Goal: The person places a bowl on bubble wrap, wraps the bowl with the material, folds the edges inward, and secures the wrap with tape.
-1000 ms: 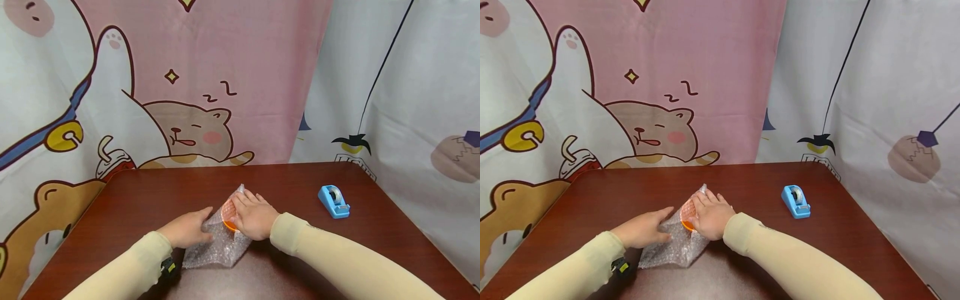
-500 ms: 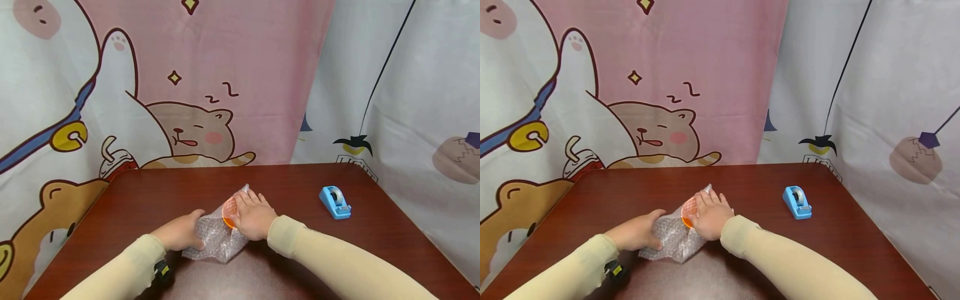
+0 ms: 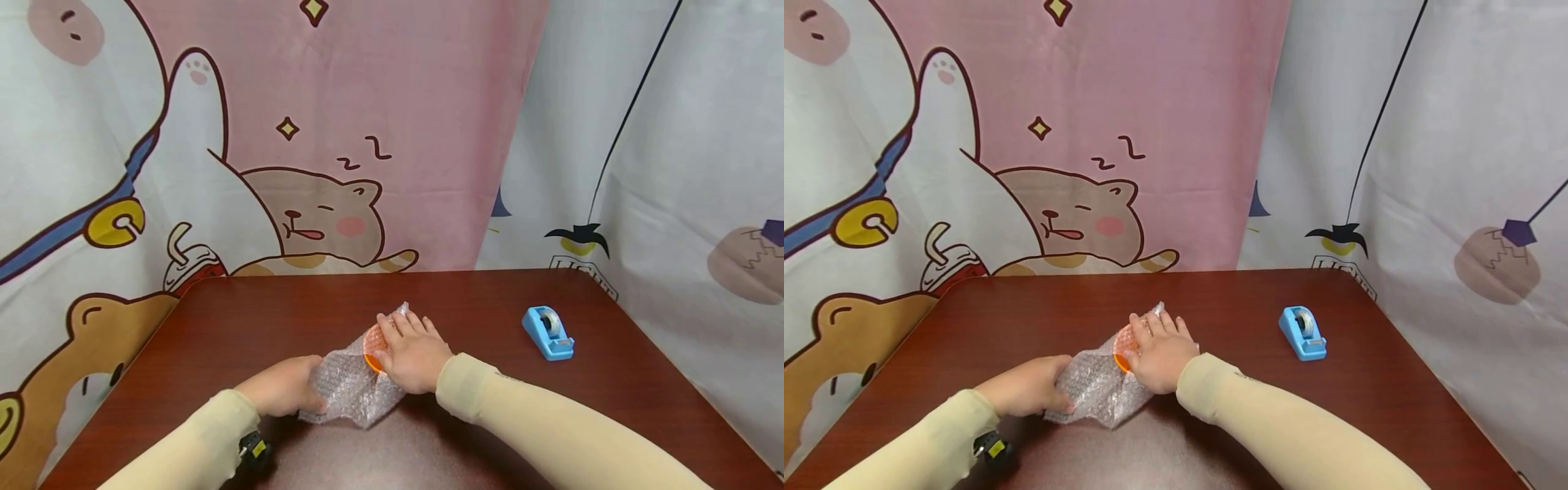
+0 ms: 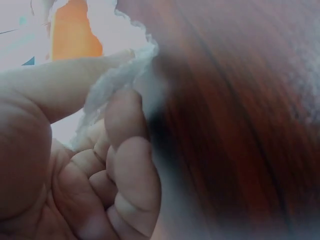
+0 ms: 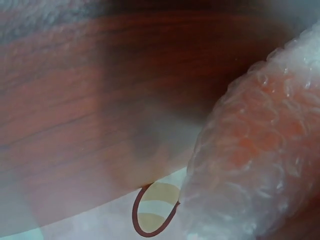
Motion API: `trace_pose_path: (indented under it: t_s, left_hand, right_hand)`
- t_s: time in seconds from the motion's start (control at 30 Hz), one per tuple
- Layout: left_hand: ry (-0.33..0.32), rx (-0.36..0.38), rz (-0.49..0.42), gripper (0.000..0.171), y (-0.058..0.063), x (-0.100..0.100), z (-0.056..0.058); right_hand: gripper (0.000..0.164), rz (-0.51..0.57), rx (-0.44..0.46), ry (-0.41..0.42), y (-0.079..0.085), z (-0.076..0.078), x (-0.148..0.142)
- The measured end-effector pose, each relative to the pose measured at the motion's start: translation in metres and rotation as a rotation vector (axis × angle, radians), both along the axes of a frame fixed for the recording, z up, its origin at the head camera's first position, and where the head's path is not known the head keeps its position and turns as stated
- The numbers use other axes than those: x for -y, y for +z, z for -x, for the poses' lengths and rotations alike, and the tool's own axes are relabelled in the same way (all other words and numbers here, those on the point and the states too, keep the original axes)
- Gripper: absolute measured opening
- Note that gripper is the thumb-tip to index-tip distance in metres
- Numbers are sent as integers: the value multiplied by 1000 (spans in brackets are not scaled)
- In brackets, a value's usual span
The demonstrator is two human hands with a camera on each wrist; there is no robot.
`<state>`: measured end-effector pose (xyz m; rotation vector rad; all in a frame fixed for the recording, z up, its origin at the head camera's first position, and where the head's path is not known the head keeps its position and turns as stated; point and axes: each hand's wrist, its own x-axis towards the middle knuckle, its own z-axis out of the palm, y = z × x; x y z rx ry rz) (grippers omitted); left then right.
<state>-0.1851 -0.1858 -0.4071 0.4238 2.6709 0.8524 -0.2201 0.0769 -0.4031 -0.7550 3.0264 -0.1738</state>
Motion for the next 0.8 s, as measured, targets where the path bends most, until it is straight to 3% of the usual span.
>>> trace_pose_path:
  t_s: [0.13, 0.27, 0.8]
  left_hand:
    - [-74, 28, -32, 27, 0, 4, -1]
    - [-99, 71, -35, 15, 1, 8, -3]
    - [-137, 45, -32, 13, 12, 12, -4]
  right_hand:
    - [69, -7, 10, 2, 0, 0, 0]
    - [68, -6, 16, 5, 1, 0, 0]
    - [72, -25, 19, 59, 0, 3, 0]
